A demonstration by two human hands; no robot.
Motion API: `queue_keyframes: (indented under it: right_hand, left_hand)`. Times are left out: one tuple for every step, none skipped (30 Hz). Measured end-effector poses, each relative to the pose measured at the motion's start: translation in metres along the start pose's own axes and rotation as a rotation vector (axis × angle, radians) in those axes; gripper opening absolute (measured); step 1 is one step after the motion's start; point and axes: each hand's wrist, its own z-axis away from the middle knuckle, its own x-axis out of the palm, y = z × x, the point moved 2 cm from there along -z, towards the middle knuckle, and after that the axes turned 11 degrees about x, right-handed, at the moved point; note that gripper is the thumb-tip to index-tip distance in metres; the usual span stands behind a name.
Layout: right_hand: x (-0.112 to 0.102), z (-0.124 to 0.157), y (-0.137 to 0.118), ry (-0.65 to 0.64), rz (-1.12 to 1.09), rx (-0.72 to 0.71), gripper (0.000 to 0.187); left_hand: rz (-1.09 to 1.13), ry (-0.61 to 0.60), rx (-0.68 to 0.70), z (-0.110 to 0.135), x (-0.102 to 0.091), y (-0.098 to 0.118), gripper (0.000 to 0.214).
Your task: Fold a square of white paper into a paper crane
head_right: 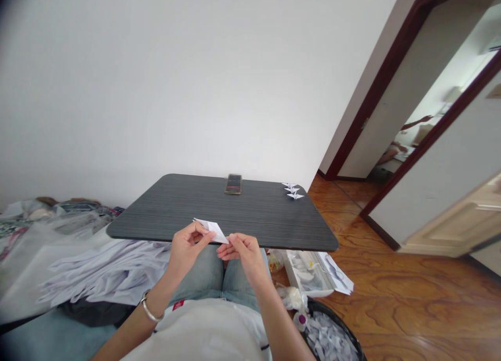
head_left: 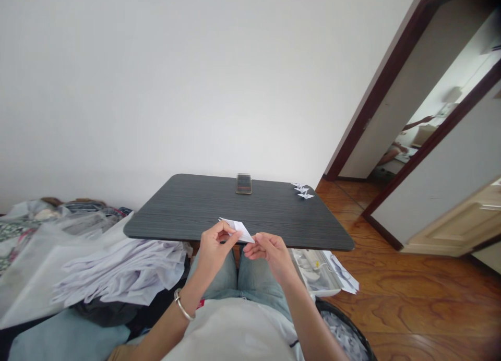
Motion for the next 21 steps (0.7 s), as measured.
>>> queue_keyframes:
  right_hand:
    - [0.0006,0.0001,0.0001,0.021,0.012,-0.006,0.032]
    - [0.0014,0.0003,0.0003,0.039,0.023,-0.009,0.032]
    - [0.0023,0.0004,0.0005,0.052,0.031,-0.012,0.031]
    - [0.0033,0.0005,0.0008,0.062,0.033,-0.014,0.030]
    - [0.0041,0.0006,0.0011,0.069,0.034,-0.018,0.030]
    - [0.0048,0.0005,0.0015,0.075,0.035,-0.023,0.029]
    - [0.0053,0.0003,0.0019,0.082,0.038,-0.031,0.029]
    - [0.0055,0.0001,0.0025,0.088,0.042,-0.041,0.029]
    - [0.0056,-0.0002,0.0031,0.093,0.048,-0.051,0.029]
    - [0.0055,-0.0005,0.0038,0.098,0.055,-0.062,0.029]
    - [0.0054,-0.0008,0.0044,0.100,0.064,-0.071,0.030]
    - [0.0051,-0.0009,0.0049,0.101,0.075,-0.078,0.030]
    - [0.0049,-0.0010,0.0052,0.102,0.086,-0.082,0.031]
    - [0.0047,-0.0009,0.0051,0.102,0.097,-0.086,0.031]
    - [0.0045,-0.0007,0.0048,0.098,0.105,-0.087,0.031]
    - [0.0046,-0.0006,0.0042,0.090,0.109,-0.087,0.032]
    - [0.0048,-0.0004,0.0036,0.080,0.111,-0.085,0.033]
    - [0.0053,-0.0004,0.0030,0.070,0.112,-0.085,0.033]
    - [0.0058,-0.0005,0.0026,0.062,0.112,-0.085,0.034]
    - [0.0065,-0.0007,0.0025,0.058,0.114,-0.086,0.034]
    - [0.0072,-0.0010,0.0027,0.063,0.118,-0.091,0.033]
  left_hand:
    - [-0.006,-0.001,0.004,0.0003,0.0000,-0.0001,0.018]
    - [-0.011,-0.004,0.008,0.0006,0.0001,-0.0002,0.018]
    - [-0.015,-0.007,0.010,0.0010,0.0002,-0.0005,0.018]
    - [-0.016,-0.009,0.011,0.0013,0.0003,-0.0007,0.017]
    - [-0.016,-0.009,0.012,0.0016,0.0005,-0.0009,0.017]
    - [-0.017,-0.006,0.014,0.0017,0.0006,-0.0009,0.017]
    - [-0.017,0.000,0.015,0.0019,0.0008,-0.0008,0.017]
    - [-0.015,0.006,0.016,0.0019,0.0010,-0.0006,0.017]
    - [-0.011,0.012,0.017,0.0019,0.0011,-0.0004,0.017]
    - [-0.008,0.017,0.017,0.0019,0.0013,-0.0002,0.018]
    - [-0.003,0.023,0.016,0.0018,0.0014,-0.0002,0.018]
    - [0.001,0.030,0.015,0.0017,0.0014,-0.0002,0.018]
    - [0.005,0.036,0.013,0.0015,0.0014,-0.0003,0.018]
    - [0.009,0.042,0.011,0.0013,0.0013,-0.0004,0.018]
    - [0.014,0.049,0.009,0.0011,0.0011,-0.0005,0.018]
    - [0.021,0.053,0.007,0.0010,0.0010,-0.0006,0.018]
    - [0.027,0.056,0.005,0.0009,0.0010,-0.0006,0.017]
    - [0.030,0.056,0.004,0.0009,0.0011,-0.0005,0.017]
    - [0.030,0.054,0.002,0.0012,0.0013,-0.0004,0.017]
    - [0.029,0.050,0.002,0.0015,0.0016,-0.0001,0.017]
    - [0.025,0.045,0.002,0.0021,0.0021,0.0001,0.017]
